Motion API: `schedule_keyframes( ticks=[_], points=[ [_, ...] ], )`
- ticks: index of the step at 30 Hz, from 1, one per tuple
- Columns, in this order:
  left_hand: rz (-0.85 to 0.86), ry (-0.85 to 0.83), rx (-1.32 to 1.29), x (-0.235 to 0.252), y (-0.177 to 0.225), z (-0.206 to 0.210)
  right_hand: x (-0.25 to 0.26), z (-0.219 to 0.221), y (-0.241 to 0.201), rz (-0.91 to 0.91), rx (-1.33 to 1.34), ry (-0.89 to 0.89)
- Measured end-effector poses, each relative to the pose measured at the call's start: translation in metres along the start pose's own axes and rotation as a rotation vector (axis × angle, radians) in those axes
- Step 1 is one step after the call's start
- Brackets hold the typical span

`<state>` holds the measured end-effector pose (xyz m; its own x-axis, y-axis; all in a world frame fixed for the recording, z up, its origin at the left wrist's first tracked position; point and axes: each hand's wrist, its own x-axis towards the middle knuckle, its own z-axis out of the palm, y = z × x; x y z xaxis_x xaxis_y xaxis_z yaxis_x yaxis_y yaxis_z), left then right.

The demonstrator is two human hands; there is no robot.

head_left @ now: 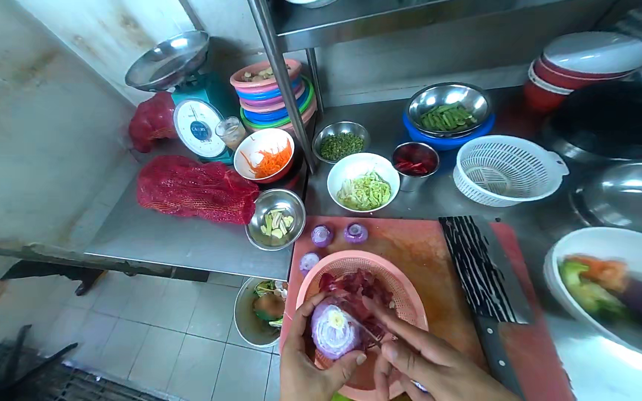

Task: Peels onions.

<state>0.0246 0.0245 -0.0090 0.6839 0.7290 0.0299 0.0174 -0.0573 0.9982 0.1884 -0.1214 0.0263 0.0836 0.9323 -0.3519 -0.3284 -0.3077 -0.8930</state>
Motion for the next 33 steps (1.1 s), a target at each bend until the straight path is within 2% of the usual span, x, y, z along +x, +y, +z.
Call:
schedule_keyframes(
  ticks=[4, 12, 18, 22, 24, 27, 30, 33],
  points=[
    [0.054, -0.011, 0.108, 0.001, 0.001, 0.002, 0.004, 0.004, 0.002, 0.033, -0.023, 0.028],
    [0.067, -0.07, 0.157, 0.001, 0.0, -0.003, 0.004, -0.017, 0.011, 0.16, 0.184, 0.064],
    [0.046, -0.012, 0.079, -0.002, 0.001, 0.002, -0.004, 0.003, 0.003, 0.001, -0.034, 0.033],
    [-0.017, 0.06, 0.027, -0.004, 0.002, 0.006, -0.007, 0.021, 0.01, -0.098, -0.134, 0.13],
    [-0.102, 0.067, -0.039, -0.006, 0.004, 0.006, -0.006, 0.023, 0.017, -0.15, -0.146, 0.196],
    [-0.208, 0.05, -0.176, -0.011, 0.002, 0.005, -0.003, 0.016, 0.021, -0.095, -0.069, 0.272],
    [-0.23, 0.041, -0.24, -0.012, 0.001, 0.005, -0.004, 0.005, 0.02, -0.068, 0.032, 0.175],
    [-0.242, 0.059, -0.242, -0.011, 0.001, 0.005, -0.009, 0.012, 0.01, -0.058, 0.015, 0.022]
  ],
)
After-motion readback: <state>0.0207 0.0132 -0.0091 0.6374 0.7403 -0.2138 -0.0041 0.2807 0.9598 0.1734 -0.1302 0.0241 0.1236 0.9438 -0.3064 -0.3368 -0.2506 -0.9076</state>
